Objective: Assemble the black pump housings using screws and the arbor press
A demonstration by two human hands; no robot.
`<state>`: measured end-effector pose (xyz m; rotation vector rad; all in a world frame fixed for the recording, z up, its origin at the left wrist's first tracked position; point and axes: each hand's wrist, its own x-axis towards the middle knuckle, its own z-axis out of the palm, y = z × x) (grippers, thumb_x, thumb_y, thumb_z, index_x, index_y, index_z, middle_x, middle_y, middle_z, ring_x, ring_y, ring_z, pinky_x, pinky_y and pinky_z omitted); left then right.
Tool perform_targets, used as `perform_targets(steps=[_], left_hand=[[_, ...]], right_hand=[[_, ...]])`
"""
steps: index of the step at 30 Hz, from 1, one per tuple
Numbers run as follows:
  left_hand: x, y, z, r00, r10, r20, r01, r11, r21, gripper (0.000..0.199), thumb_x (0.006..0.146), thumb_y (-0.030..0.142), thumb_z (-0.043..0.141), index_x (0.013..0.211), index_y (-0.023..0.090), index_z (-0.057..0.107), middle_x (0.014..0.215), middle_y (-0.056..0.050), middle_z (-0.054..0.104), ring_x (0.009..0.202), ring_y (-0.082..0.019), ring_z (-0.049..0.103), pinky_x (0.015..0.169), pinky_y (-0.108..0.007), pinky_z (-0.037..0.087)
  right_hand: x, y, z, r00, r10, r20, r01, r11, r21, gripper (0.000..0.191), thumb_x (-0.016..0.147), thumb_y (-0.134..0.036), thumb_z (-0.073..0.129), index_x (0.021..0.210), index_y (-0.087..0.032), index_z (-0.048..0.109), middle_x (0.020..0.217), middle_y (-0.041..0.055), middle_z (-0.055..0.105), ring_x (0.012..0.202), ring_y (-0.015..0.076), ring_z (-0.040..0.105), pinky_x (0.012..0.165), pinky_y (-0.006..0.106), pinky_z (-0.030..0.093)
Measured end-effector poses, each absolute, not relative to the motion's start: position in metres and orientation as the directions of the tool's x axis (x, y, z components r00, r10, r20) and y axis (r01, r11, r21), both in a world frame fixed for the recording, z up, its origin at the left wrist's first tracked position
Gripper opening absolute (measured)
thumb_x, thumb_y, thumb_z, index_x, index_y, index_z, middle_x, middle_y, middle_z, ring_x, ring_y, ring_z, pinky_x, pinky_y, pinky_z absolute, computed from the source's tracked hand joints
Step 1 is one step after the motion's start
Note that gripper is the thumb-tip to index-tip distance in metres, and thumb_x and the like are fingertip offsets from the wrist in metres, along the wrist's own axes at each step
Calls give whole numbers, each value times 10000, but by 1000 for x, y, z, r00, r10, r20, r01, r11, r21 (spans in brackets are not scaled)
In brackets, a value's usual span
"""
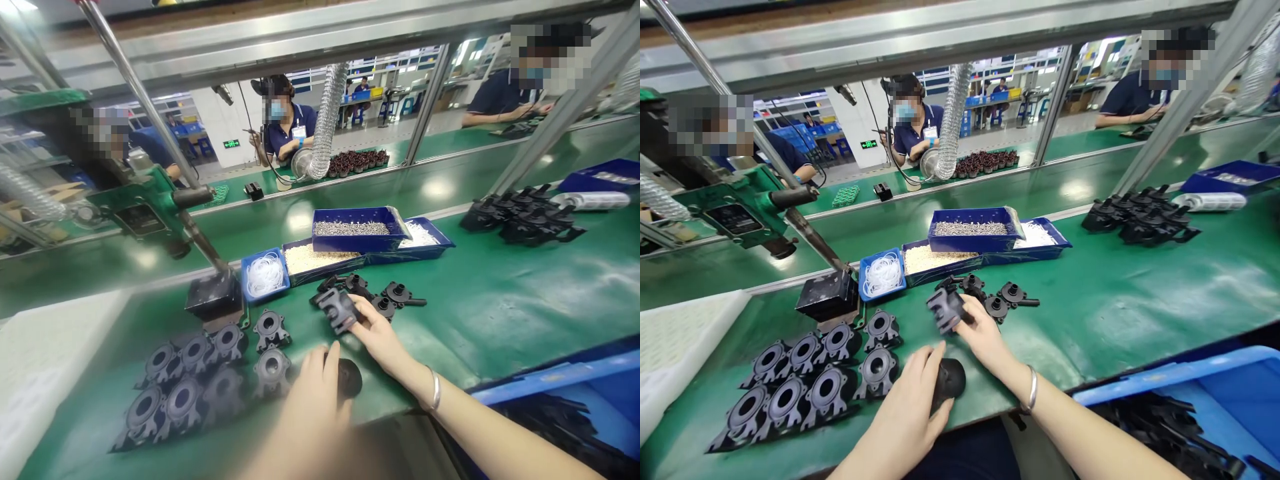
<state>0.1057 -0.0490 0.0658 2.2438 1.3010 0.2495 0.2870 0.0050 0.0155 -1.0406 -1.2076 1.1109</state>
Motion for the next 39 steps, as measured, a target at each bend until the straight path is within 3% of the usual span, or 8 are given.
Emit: perform_targets(steps=[4,10,14,23,28,33,36,39], left_hand=[[104,-56,41,531,847,-19,732,-448,513,564,849,239,533,1386,102,429,1280,-212,570,1160,-331,587,911,-427,555],[117,-68,18,472,844,256,830,-523,192,498,794,220,567,1279,106,560,1265,-184,624,1002,-324,648,689,-403,600],[119,-66,44,643,761,84,759,-648,63,493,843,185,532,1321,63,526,1270,-167,632,1041,-308,627,724,-405,603],[108,-66,46,660,752,9,742,-653,153,595,857,150,542,1435,98,409,1380,-173,556,1114,-311,608,853,-413,589],[108,-62,62,577,814,-72,779,-521,349,614,861,211,579,1437,88,408,1416,-169,512,1191,-317,559,966,-429,549],[113,-66,54,553,833,-10,807,-532,258,732,825,284,659,1455,49,370,1442,-189,495,1190,-355,557,924,-463,569],[112,-66,43,517,851,88,831,-524,185,847,793,403,718,1467,50,346,1423,-194,516,1157,-349,578,883,-453,585],[111,-61,30,492,856,156,847,-513,141,1060,661,587,793,1452,26,366,1385,-220,542,1123,-357,591,840,-445,595]], right_hand=[[294,1,27,-91,887,453,393,450,-802,187,903,-290,637,751,-192,592,1227,112,537,1192,267,490,1006,407,410],[297,-4,33,-89,765,638,569,564,-598,119,911,-221,628,825,-204,547,1294,115,506,1218,265,495,1018,439,431],[295,-7,28,-306,807,505,625,571,-532,87,913,-185,615,868,-200,541,1288,116,514,1195,259,519,996,438,477],[290,-5,15,-359,844,397,688,527,-498,66,935,-187,563,898,-197,509,1302,129,491,1191,266,524,991,442,490],[293,-4,13,-285,858,427,653,500,-569,81,965,-245,526,894,-210,510,1366,110,451,1250,262,483,1017,437,460],[296,0,10,-170,922,349,540,383,-749,150,909,-272,587,787,-193,551,1347,99,505,1113,257,574,867,392,527],[294,3,12,-39,995,89,157,94,-983,186,821,-335,701,775,-177,612,1190,91,598,738,162,619,620,300,533],[289,4,17,-33,989,-142,-242,-146,-959,283,752,-402,788,825,-167,648,811,21,633,577,108,531,600,271,518]])
